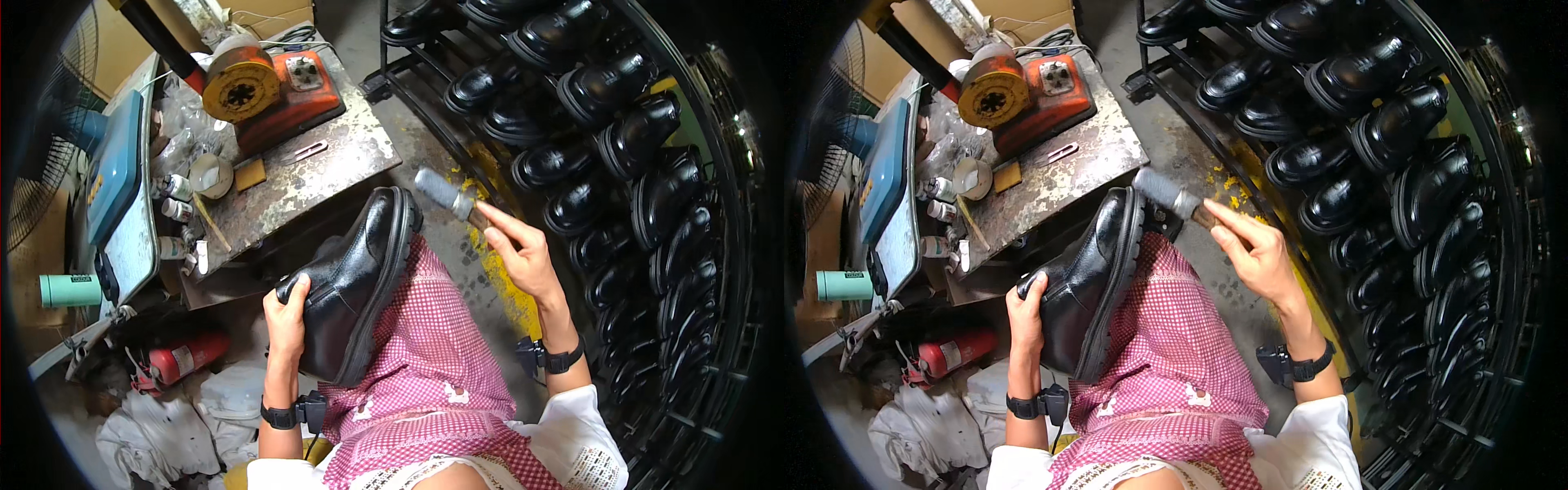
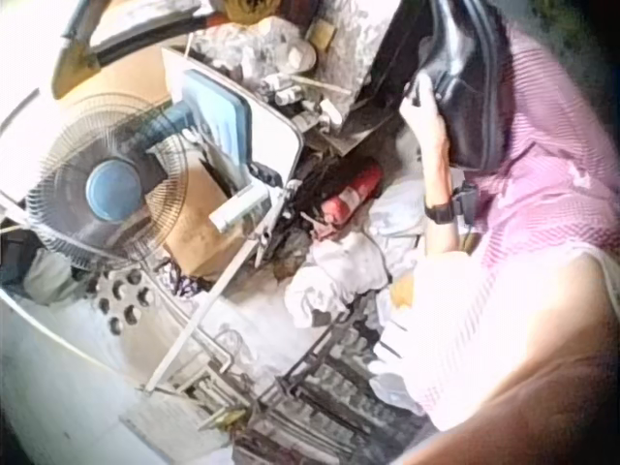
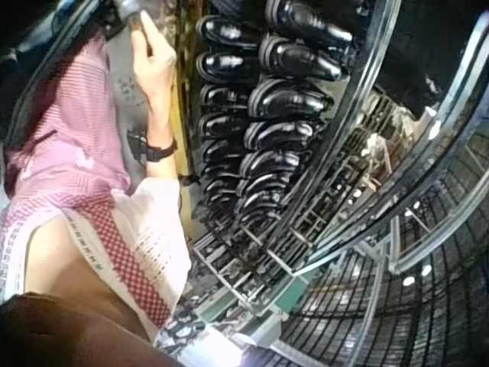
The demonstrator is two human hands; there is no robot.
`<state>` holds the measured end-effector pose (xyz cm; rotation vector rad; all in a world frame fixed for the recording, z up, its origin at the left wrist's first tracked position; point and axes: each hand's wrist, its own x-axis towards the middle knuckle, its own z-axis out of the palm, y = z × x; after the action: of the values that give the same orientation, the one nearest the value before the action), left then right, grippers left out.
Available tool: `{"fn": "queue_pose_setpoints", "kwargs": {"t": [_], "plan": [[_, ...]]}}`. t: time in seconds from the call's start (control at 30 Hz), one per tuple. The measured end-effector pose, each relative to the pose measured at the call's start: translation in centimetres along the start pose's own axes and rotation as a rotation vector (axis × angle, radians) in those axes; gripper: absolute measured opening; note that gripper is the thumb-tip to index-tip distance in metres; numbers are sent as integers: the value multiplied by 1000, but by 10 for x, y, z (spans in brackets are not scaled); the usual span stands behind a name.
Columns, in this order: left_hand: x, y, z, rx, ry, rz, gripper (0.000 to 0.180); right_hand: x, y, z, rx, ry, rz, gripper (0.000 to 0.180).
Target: Polishing and inspecting black leather shoes at a shoe manufacturing station.
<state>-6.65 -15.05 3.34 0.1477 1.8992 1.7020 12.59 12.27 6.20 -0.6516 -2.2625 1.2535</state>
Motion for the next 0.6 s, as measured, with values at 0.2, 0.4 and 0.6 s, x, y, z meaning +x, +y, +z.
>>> {"fn": "queue_pose_setpoints", "kwargs": {"t": [0.2, 0.4, 0.6], "plan": [[-5, 2, 12, 179, -3, 114, 20, 5, -16, 10, -191, -70, -42, 33], [-28, 11, 32, 249, 44, 260, 19, 21, 11, 16, -574, -20, -35, 29], [-41, 7, 32, 289, 90, 318, 18, -6, -11, 13, -344, 113, -29, 33]]}}
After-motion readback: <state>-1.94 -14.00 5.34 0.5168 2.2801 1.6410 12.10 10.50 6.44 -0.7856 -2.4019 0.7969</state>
